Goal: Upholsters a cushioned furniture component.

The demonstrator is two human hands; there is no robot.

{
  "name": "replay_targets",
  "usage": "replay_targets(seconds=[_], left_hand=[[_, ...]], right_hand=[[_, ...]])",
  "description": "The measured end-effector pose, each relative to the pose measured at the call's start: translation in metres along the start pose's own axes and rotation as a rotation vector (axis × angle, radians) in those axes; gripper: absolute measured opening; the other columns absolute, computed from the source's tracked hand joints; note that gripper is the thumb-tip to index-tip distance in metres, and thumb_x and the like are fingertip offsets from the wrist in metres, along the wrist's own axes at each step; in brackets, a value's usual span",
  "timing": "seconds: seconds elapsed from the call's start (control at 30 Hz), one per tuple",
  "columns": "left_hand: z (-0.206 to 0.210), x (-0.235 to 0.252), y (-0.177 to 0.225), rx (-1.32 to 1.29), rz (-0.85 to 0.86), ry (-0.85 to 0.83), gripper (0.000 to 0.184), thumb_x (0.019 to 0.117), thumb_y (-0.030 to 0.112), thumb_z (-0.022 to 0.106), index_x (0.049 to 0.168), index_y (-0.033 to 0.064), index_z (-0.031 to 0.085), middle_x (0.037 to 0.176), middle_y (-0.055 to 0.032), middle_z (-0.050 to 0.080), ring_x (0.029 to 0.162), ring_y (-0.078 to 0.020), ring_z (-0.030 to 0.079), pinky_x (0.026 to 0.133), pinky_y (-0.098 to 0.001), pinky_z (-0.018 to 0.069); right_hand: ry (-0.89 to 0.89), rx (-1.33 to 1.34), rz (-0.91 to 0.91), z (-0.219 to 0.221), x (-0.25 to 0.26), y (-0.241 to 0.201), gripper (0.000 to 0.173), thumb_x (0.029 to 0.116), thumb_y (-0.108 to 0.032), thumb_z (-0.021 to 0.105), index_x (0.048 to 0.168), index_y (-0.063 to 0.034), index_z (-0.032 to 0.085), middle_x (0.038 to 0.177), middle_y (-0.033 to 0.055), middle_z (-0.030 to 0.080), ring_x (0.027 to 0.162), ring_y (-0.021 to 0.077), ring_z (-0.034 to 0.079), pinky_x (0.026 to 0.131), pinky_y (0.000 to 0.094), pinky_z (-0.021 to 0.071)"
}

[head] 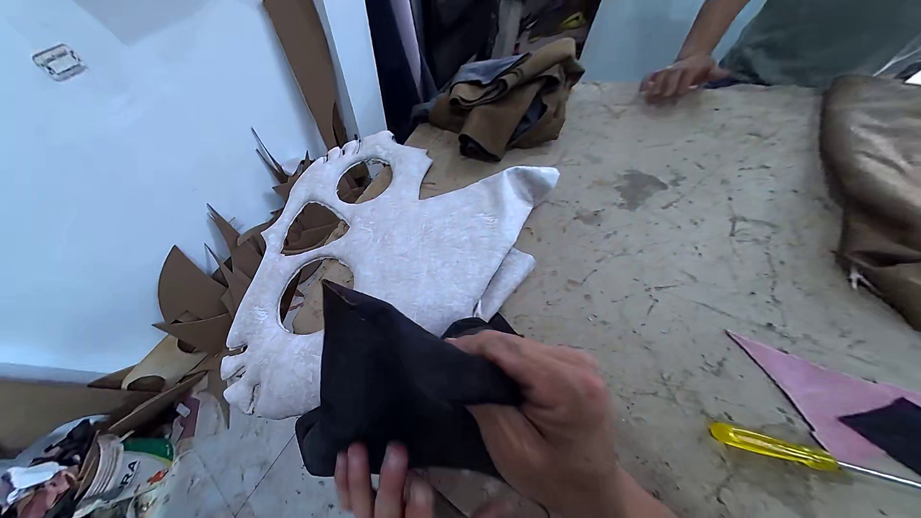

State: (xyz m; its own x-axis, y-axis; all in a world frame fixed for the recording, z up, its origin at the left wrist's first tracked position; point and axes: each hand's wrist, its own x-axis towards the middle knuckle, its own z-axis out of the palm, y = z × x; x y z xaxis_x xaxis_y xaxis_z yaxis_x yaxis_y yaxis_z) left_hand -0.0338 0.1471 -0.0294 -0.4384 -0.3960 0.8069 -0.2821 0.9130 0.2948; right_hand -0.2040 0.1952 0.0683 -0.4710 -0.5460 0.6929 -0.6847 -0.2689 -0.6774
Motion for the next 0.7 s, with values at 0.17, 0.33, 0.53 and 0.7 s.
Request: replay_targets(seconds=[0.17, 0.33, 0.53, 0.7], left_hand=[[0.038, 0.028, -0.013, 0.195, -0.018, 0.293, 0.065, 0.0886, 0.048, 0.069, 0.145, 0.0249, 0.045, 0.167, 0.0042, 0.027, 0.158, -0.0249, 0.015, 0.127, -0.052, 0.0113], [0.002, 0.032, -0.026, 0.105, 0.12, 0.173, 0.011, 0.098, 0.026, 0.054, 0.107, 0.029, 0.06, 0.158, 0.0114, 0.038, 0.155, -0.0211, 0.022, 0.126, -0.0492, 0.0189], [-0.088, 0.075, -0.057, -0.467, -0.437, 0.216, 0.027, 0.1068, 0.007, 0.041, 0.131, -0.0026, 0.048, 0.119, 0.0084, 0.062, 0.116, 0.0055, 0.057, 0.105, -0.0213, 0.0475], [-0.116, 0.125, -0.086, -0.861, -0.746, 0.097, 0.032, 0.1063, 0.002, 0.024, 0.124, 0.0067, 0.05, 0.099, 0.0081, 0.069, 0.091, -0.0013, 0.068, 0.087, -0.0257, 0.0594]], right_hand=[[-0.071, -0.027, 0.075, -0.006, 0.014, -0.025, 0.027, 0.104, -0.03, 0.056, 0.085, -0.0139, 0.068, 0.064, -0.0101, 0.057, 0.055, -0.0035, 0.052, 0.046, 0.016, 0.0423], [-0.169, -0.042, 0.26, -0.026, 0.036, -0.018, 0.026, 0.1032, -0.032, 0.056, 0.081, -0.0212, 0.065, 0.056, -0.0113, 0.051, 0.046, 0.0002, 0.047, 0.038, 0.0195, 0.0367], [-0.212, -0.131, 0.262, -0.028, 0.062, -0.006, 0.034, 0.1053, -0.035, 0.054, 0.079, -0.0177, 0.065, 0.059, -0.006, 0.055, 0.051, 0.0072, 0.053, 0.045, 0.0292, 0.0427], [-0.203, -0.254, 0.28, -0.014, 0.074, -0.009, 0.035, 0.107, -0.038, 0.049, 0.084, -0.0165, 0.064, 0.062, -0.0036, 0.056, 0.056, 0.0107, 0.056, 0.052, 0.0347, 0.0459]])
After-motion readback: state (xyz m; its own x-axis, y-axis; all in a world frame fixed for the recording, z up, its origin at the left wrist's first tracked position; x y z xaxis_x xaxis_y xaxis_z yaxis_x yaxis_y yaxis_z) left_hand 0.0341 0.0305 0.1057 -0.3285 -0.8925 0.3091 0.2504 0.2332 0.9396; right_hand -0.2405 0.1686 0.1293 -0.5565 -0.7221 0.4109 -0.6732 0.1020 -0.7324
